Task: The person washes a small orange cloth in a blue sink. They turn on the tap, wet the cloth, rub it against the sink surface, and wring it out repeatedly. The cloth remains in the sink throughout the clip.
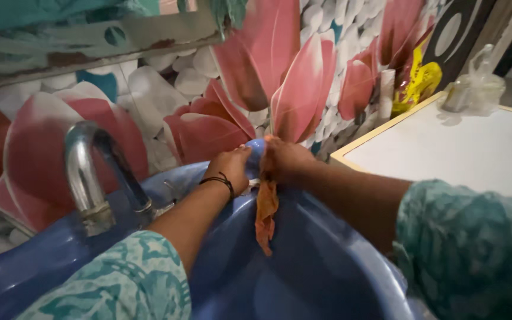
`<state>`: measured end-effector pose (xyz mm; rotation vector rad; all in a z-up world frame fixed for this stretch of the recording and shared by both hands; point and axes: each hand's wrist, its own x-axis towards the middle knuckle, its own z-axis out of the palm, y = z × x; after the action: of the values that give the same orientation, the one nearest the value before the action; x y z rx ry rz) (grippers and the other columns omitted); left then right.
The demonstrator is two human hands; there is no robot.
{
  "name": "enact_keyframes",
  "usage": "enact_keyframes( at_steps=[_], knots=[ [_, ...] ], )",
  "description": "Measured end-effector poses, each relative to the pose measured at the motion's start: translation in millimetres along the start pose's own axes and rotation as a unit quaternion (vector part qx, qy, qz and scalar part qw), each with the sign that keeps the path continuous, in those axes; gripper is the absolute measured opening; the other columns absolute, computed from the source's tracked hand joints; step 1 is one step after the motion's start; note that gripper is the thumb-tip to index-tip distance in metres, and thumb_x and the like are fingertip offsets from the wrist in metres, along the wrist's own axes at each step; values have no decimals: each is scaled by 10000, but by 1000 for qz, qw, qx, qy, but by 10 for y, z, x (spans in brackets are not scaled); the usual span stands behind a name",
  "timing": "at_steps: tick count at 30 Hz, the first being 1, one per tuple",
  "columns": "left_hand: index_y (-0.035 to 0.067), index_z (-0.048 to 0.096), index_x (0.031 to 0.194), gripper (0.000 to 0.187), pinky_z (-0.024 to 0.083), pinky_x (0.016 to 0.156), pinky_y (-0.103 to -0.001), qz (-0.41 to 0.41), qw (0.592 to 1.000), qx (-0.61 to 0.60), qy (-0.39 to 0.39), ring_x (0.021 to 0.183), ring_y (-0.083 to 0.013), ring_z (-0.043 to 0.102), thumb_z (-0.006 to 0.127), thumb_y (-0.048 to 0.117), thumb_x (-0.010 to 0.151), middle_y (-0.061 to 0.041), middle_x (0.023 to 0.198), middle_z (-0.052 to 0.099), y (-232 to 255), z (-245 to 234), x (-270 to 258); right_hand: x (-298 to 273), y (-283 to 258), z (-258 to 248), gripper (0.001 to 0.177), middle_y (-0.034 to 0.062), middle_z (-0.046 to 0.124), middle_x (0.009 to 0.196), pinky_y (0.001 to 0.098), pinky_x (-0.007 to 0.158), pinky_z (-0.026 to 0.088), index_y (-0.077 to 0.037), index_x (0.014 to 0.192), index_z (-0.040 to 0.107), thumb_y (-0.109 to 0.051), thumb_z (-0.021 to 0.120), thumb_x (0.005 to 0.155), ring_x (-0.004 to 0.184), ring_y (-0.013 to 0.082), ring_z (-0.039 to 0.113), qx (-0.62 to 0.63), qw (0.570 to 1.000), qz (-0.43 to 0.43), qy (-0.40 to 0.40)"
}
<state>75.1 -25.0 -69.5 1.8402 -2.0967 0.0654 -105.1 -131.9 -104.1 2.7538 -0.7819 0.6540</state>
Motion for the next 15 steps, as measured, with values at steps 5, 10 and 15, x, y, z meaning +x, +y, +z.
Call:
enact_keyframes(
  at_steps=[5,10,15],
  knots=[
    [8,466,1457,730,328,1184,-398,51,996,62,44,1455,-322,383,740,165,799,-212,1557,427,155,211,8,-243,3,-531,369,172,749,1079,495,859,555,-214,1046,771,-494,575,906,985,374,709,-44,972,37,-228],
    [47,528,1372,565,332,1192,-408,60,994,41,-81,1473,-305,373,704,252,875,-171,1555,434,566,190,127,-576,17,-871,592,211,749,956,456,819,542,-96,981,774,-653,697,795,917,386,715,57,939,222,-256],
    [51,557,1335,485,317,1155,-427,108,993,4,-43,1459,-311,349,649,166,873,-169,1519,457,444,297,220,-577,193,-840,626,188,779,897,430,785,558,-56,927,769,-659,689,781,858,351,751,68,914,226,-330]
  ],
)
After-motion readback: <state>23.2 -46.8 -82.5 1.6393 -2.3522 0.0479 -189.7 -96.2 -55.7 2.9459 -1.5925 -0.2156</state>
